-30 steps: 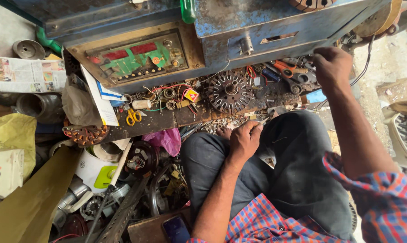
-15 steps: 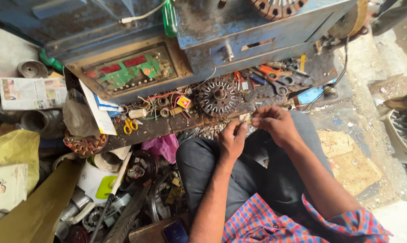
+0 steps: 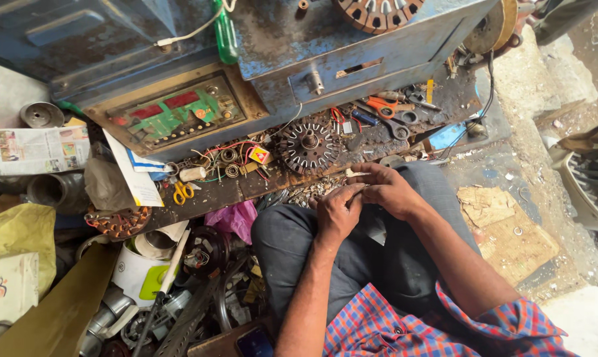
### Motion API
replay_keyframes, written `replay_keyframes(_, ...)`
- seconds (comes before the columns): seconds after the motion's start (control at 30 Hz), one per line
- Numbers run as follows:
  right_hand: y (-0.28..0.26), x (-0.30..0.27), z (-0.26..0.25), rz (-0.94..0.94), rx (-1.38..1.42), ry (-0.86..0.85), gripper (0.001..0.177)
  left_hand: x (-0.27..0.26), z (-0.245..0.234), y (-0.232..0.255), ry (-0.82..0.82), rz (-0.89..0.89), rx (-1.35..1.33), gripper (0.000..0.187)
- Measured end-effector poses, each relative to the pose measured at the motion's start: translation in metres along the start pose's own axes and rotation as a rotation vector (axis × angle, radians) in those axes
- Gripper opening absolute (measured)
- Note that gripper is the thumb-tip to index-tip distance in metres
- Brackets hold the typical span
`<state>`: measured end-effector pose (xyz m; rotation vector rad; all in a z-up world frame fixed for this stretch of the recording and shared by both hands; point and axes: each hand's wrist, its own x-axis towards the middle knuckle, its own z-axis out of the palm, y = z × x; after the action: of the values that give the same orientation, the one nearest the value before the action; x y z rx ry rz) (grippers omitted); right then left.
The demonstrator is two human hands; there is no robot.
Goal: The person sits on the floor in a cluttered workshop and uses a small metal file to smooth the edges of a small rectangular electrical component. They repeatedly file the component and occasionally inspect it by hand.
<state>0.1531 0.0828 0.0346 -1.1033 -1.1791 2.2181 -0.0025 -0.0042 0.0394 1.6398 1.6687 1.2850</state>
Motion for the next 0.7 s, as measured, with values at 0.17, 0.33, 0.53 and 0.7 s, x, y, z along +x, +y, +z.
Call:
replay_keyframes(0.17, -0.012, -0.005, 0.006, 0.007, 0.042, -0.062, 0.072, -0.001, 0.004, -0.003, -0.013, -0.126, 0.069, 0.017)
replay_keyframes(0.33, -0.020, -0.011, 0.010, 0.062, 0.243, -0.062, 0.066, -0.005, 0.008, -0.014, 0.034, -0.201, -0.122, 0.011)
replay_keyframes(0.53, -0.045, -0.008, -0.070, -0.244, -0.213, 0.394, 0.034, -0.007, 0.010, -0.035, 0.152, -0.417, -0.368, 0.007)
replay_keyframes(0.7, -0.092, 0.043, -0.179, -0.307, -0.733, 0.741, 0.047, -0.003, 0.014, -0.035, 0.138, -0.501, -0.488, 0.005)
